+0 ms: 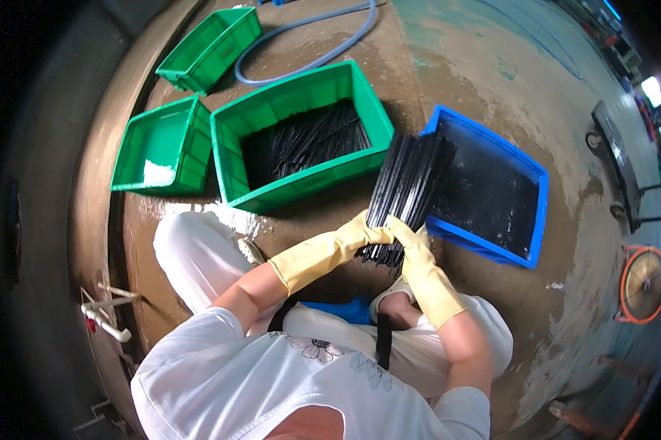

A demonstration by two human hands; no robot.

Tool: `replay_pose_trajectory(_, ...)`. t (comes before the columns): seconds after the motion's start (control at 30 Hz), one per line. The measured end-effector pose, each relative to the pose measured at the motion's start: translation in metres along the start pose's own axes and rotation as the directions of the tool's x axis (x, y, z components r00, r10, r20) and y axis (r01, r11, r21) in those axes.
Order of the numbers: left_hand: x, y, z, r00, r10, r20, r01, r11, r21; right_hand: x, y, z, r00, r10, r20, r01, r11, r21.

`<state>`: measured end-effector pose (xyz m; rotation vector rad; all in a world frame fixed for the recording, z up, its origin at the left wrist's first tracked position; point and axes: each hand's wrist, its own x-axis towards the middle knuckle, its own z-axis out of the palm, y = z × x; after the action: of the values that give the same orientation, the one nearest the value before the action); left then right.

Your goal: The person rinses bundles of long, black industrial parts in a blue basin of water and transfers them into a green plastic crate, handling them by hand while wearing gloves.

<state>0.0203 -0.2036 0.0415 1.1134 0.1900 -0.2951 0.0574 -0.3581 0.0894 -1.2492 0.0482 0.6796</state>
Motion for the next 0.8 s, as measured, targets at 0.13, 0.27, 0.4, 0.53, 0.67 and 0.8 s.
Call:
replay_pose_trajectory(0.13, -0.026, 0.024, -0.020, 0.982, 0.066, -0.174, -0.096, 0.981, -0.170, 0.035, -0.014, 0.033, 0.986, 0.052, 0.161, -0.042, 0.997, -0.063)
replay_pose_trajectory(0.27, -0.051, 0.070, -0.050, 0.941, -0.035, -0.337, -0.072, 0.952, -0.299, 0.071, -0.027, 0.091, 0.919, 0.302, 0.252, -0.308, 0.951, -0.014)
replay_pose_trajectory(0.4, -0.069, 0.098, -0.114, 0.835, -0.095, -0.543, -0.118, 0.931, -0.344, 0.123, 0.011, 0.140, 0.939, 0.152, 0.308, 0.007, 0.888, -0.460)
replay_pose_trajectory(0.53, -0.077, 0.080, -0.214, 0.306, 0.405, -0.862, -0.140, 0.914, 0.380, 0.143, 0.036, 0.188, 0.963, -0.173, 0.207, 0.262, 0.788, -0.557)
replay_pose_trajectory(0.67, -0.062, 0.036, -0.245, 0.341, 0.478, -0.809, 0.260, 0.779, 0.570, 0.214, 0.030, 0.115, 0.954, 0.043, 0.297, 0.293, -0.349, -0.890)
replay_pose_trajectory(0.8, -0.069, 0.051, -0.205, 0.543, 0.359, -0.759, 0.767, 0.158, 0.622, 0.200, 0.047, 0.107, 0.852, -0.213, 0.479, 0.428, -0.245, -0.870)
